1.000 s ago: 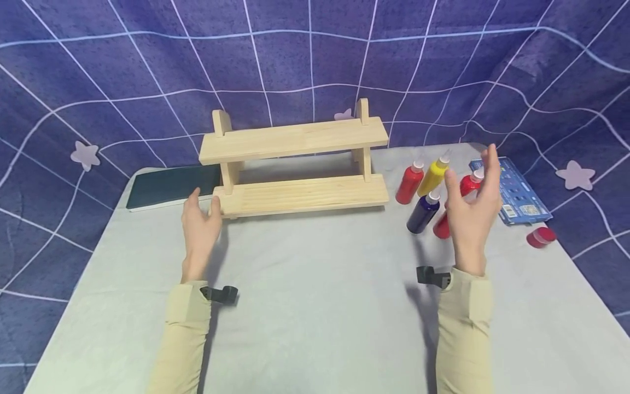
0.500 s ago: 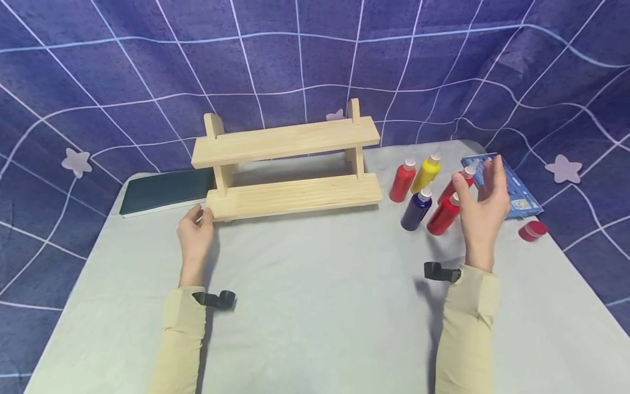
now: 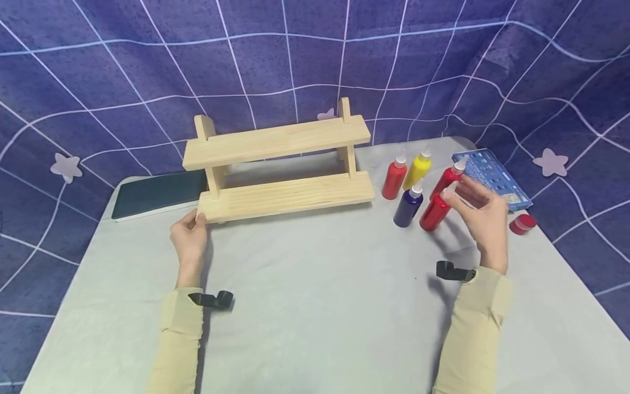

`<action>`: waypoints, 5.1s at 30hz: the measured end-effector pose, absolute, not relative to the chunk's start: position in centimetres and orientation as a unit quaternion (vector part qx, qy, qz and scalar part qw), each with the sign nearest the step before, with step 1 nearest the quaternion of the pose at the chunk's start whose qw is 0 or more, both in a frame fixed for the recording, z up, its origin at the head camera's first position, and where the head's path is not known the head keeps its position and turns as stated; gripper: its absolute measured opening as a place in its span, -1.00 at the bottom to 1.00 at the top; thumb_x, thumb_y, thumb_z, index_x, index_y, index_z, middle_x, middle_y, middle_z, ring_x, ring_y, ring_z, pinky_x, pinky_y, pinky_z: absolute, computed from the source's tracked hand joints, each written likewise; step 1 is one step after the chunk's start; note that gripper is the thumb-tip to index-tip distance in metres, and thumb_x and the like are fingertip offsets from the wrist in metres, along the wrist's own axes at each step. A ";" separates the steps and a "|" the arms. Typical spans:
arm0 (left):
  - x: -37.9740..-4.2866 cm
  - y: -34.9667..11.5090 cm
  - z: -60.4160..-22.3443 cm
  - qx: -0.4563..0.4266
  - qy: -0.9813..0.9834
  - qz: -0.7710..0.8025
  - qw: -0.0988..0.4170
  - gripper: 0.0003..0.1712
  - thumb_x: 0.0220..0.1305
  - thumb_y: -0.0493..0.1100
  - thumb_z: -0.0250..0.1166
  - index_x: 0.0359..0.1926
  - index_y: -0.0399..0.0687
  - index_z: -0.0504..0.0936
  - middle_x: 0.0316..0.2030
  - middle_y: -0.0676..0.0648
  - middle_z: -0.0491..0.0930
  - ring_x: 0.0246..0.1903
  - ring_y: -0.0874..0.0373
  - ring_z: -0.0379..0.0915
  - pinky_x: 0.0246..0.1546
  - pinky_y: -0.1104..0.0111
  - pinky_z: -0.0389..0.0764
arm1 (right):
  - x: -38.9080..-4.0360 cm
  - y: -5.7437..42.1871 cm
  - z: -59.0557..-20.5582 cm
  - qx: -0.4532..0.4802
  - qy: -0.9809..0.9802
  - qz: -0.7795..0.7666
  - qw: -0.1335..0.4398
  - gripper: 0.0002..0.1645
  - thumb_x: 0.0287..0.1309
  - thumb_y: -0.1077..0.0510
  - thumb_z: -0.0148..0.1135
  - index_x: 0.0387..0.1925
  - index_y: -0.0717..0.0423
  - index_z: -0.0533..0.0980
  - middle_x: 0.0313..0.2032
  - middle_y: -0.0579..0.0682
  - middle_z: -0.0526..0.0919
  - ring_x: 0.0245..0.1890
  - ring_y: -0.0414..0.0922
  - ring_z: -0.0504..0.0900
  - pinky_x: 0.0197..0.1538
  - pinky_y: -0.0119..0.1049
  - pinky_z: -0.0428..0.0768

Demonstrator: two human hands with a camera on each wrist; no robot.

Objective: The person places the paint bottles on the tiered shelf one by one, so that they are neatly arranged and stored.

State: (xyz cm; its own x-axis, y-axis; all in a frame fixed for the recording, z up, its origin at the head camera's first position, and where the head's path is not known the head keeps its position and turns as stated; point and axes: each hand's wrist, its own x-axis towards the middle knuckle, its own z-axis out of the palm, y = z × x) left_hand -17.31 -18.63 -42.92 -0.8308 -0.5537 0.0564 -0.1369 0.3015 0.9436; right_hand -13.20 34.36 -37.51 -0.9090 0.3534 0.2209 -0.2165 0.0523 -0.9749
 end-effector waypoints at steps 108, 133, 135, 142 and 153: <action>-17.1 -19.1 -42.4 0.237 -0.775 -0.551 0.198 -0.60 0.37 -0.23 0.21 0.16 -0.32 0.56 0.02 -0.33 0.62 -0.02 -0.04 0.63 -0.04 0.22 0.67 | -18.2 18.0 -33.5 -0.028 -0.804 0.559 0.198 -0.57 0.04 0.25 0.45 0.00 0.22 0.59 -0.31 -0.28 0.65 -0.31 -0.45 0.62 -0.18 -0.64 0.60; -16.8 -19.3 -42.3 0.245 -0.777 -0.547 0.194 -0.61 0.37 -0.20 0.22 0.16 -0.27 0.58 0.03 -0.29 0.63 0.00 -0.02 0.62 -0.01 0.25 0.66 | -20.2 16.6 -35.8 -0.021 -0.819 0.548 0.167 -0.52 0.07 0.24 0.43 0.06 0.26 0.56 -0.16 0.03 0.67 -0.22 -0.44 0.60 0.08 -0.47 0.59; -16.8 -19.3 -42.4 0.245 -0.777 -0.547 0.192 -0.61 0.37 -0.21 0.22 0.17 -0.27 0.57 0.03 -0.29 0.62 0.00 -0.02 0.62 -0.01 0.24 0.66 | -20.2 16.6 -35.9 -0.020 -0.821 0.546 0.165 -0.52 0.07 0.24 0.43 0.06 0.25 0.57 -0.15 0.06 0.67 -0.22 -0.44 0.60 0.07 -0.48 0.59; -16.9 -19.3 -42.5 0.243 -0.777 -0.546 0.197 -0.61 0.37 -0.22 0.22 0.16 -0.29 0.58 0.03 -0.30 0.62 0.00 -0.02 0.62 -0.01 0.26 0.66 | -20.4 16.9 -36.3 -0.027 -0.835 0.528 0.154 -0.52 0.09 0.20 0.43 0.06 0.25 0.56 -0.12 0.14 0.67 -0.25 -0.45 0.59 0.03 -0.51 0.60; -17.0 -19.1 -42.5 0.230 -0.769 -0.559 0.207 -0.59 0.36 -0.24 0.23 0.17 -0.34 0.55 0.03 -0.34 0.61 0.01 -0.03 0.62 -0.02 0.31 0.65 | -20.8 17.4 -36.2 -0.025 -0.848 0.515 0.120 -0.42 0.17 0.10 0.37 0.17 0.26 0.47 -0.05 0.19 0.64 -0.28 -0.41 0.55 -0.08 -0.63 0.54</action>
State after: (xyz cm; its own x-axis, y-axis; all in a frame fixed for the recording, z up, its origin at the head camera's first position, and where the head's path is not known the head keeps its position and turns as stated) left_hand -17.04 -19.14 -42.47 -0.8085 -0.5853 0.0609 -0.1229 0.2691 0.9552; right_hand -20.78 17.36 -36.21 -0.9697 0.1665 0.1787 -0.0815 0.4689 -0.8795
